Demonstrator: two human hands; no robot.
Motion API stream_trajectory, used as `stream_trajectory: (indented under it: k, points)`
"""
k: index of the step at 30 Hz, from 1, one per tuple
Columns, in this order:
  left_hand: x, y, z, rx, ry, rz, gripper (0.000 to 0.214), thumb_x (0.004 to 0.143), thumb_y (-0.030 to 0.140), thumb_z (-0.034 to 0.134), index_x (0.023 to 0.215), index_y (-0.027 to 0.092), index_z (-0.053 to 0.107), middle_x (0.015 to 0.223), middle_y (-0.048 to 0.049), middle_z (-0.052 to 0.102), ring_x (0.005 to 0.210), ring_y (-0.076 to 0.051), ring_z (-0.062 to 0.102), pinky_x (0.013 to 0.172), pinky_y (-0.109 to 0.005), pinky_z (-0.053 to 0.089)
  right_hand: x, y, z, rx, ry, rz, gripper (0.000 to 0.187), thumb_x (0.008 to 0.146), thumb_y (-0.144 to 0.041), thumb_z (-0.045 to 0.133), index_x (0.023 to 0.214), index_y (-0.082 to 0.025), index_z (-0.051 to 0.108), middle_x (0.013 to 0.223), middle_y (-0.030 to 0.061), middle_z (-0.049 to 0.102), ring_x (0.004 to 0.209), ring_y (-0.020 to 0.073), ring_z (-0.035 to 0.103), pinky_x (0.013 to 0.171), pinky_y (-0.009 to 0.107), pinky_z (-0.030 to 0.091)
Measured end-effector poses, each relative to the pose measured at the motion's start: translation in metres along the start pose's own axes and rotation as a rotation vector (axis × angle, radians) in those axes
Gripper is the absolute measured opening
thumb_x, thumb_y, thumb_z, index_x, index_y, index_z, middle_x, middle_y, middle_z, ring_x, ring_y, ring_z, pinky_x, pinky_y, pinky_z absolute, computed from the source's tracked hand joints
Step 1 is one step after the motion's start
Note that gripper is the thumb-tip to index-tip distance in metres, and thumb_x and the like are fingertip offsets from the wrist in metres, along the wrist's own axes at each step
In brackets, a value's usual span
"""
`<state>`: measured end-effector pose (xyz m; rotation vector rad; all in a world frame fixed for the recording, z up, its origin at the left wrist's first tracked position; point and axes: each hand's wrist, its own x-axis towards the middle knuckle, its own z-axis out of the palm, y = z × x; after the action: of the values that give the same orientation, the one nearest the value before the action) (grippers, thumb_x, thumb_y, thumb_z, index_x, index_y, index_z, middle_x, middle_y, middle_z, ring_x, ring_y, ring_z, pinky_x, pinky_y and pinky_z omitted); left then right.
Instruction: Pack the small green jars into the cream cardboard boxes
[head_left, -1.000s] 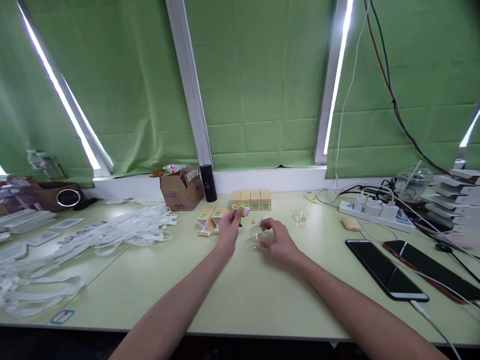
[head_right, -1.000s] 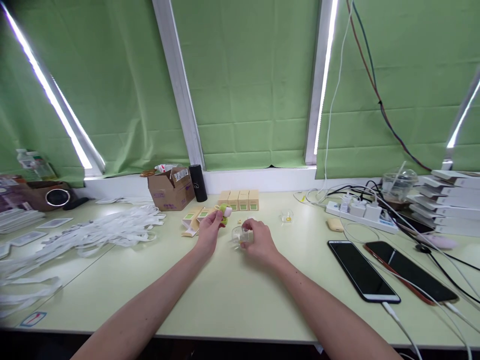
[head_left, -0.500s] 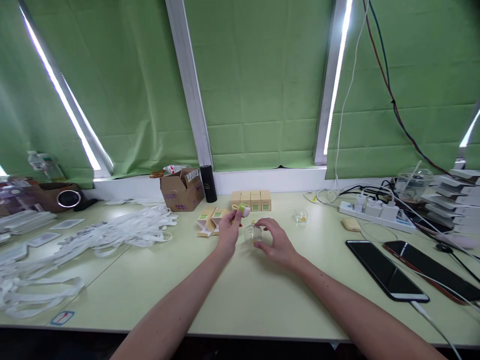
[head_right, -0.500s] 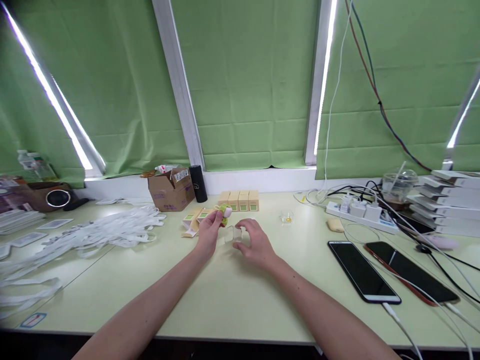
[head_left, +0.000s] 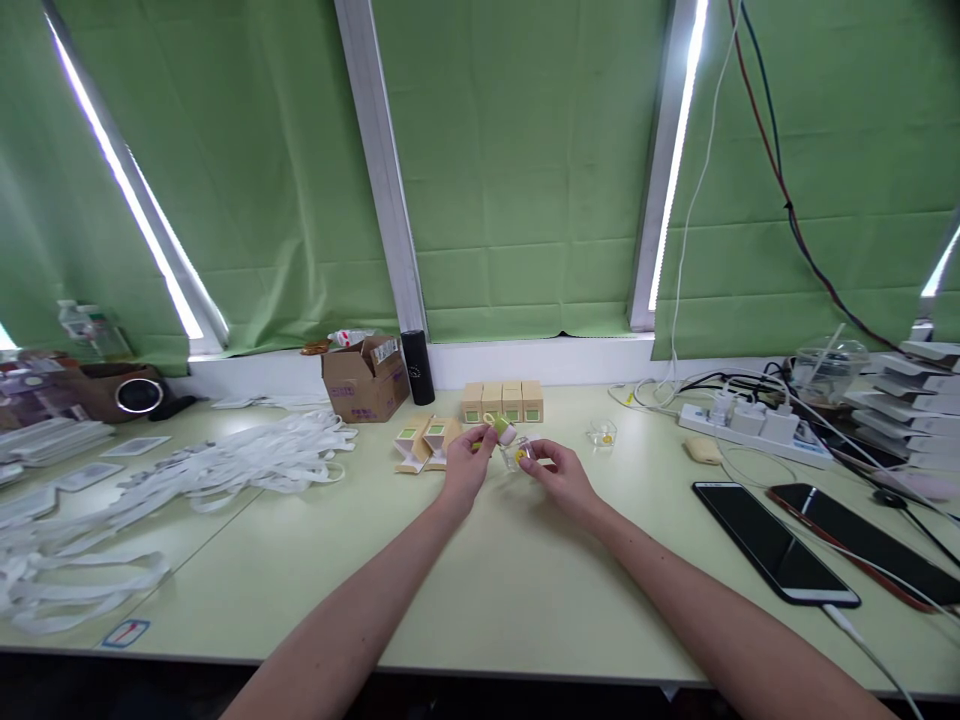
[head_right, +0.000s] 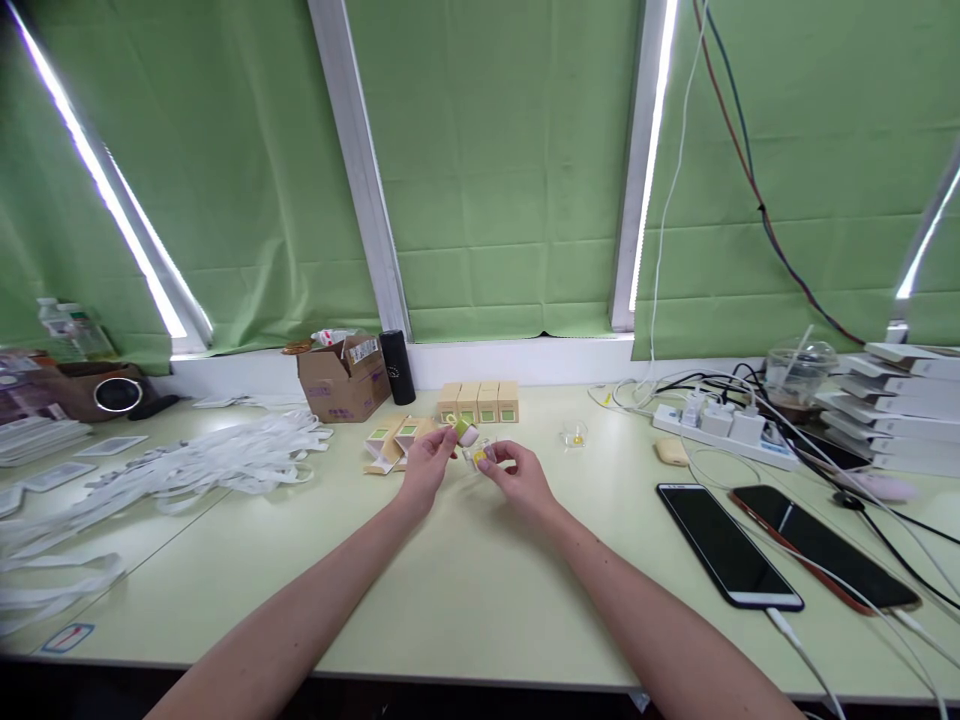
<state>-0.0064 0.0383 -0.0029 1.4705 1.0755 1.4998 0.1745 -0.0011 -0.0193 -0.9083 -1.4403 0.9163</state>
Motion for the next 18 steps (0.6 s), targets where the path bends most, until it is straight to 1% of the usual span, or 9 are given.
stream_trajectory:
  k: [5, 9, 14, 18]
  points:
    - [0.0003, -0.0031, -0.0009, 0.024, -0.028, -0.010, 0.059, 0.075, 0.071, 0.076, 0.096, 0.016, 0.080, 0.098, -0.0098, 0.078, 0.087, -0.023, 0.067, 0.079, -0.034, 0.049, -0.0004, 0.0008, 0.0005, -0.001, -0.007, 0.001, 0.044, 0.075, -0.061, 0.079, 0.088, -0.019, 0.073, 0.094, 0.0084, 0.073, 0.092, 0.0250, 0.064, 0.075, 0.034, 0.052]
    - [-0.0006, -0.0038, -0.0003, 0.025, -0.043, -0.025, 0.054, 0.074, 0.066, 0.079, 0.095, 0.016, 0.080, 0.099, -0.0099, 0.078, 0.087, -0.023, 0.067, 0.079, -0.033, 0.050, -0.0003, 0.0012, 0.0000, 0.002, -0.010, 0.014, 0.043, 0.076, -0.060, 0.078, 0.090, -0.020, 0.074, 0.096, 0.0090, 0.074, 0.094, 0.0257, 0.066, 0.078, 0.035, 0.052]
    - [-0.0034, -0.0009, 0.0003, 0.018, -0.090, -0.004, 0.048, 0.077, 0.062, 0.078, 0.091, 0.016, 0.079, 0.093, -0.0084, 0.077, 0.083, -0.021, 0.065, 0.078, -0.032, 0.049, 0.0008, 0.0029, -0.0013, 0.004, -0.007, 0.018, 0.044, 0.075, -0.059, 0.080, 0.093, -0.019, 0.075, 0.097, 0.0097, 0.075, 0.095, 0.0270, 0.067, 0.079, 0.037, 0.053]
    - [-0.0065, 0.0039, -0.0005, -0.030, -0.137, 0.043, 0.046, 0.078, 0.061, 0.078, 0.086, 0.015, 0.077, 0.087, -0.0067, 0.074, 0.080, -0.020, 0.064, 0.075, -0.030, 0.048, 0.0013, 0.0051, -0.0016, 0.013, -0.018, 0.028, 0.045, 0.075, -0.059, 0.080, 0.095, -0.019, 0.075, 0.100, 0.0100, 0.076, 0.094, 0.0267, 0.068, 0.081, 0.037, 0.053]
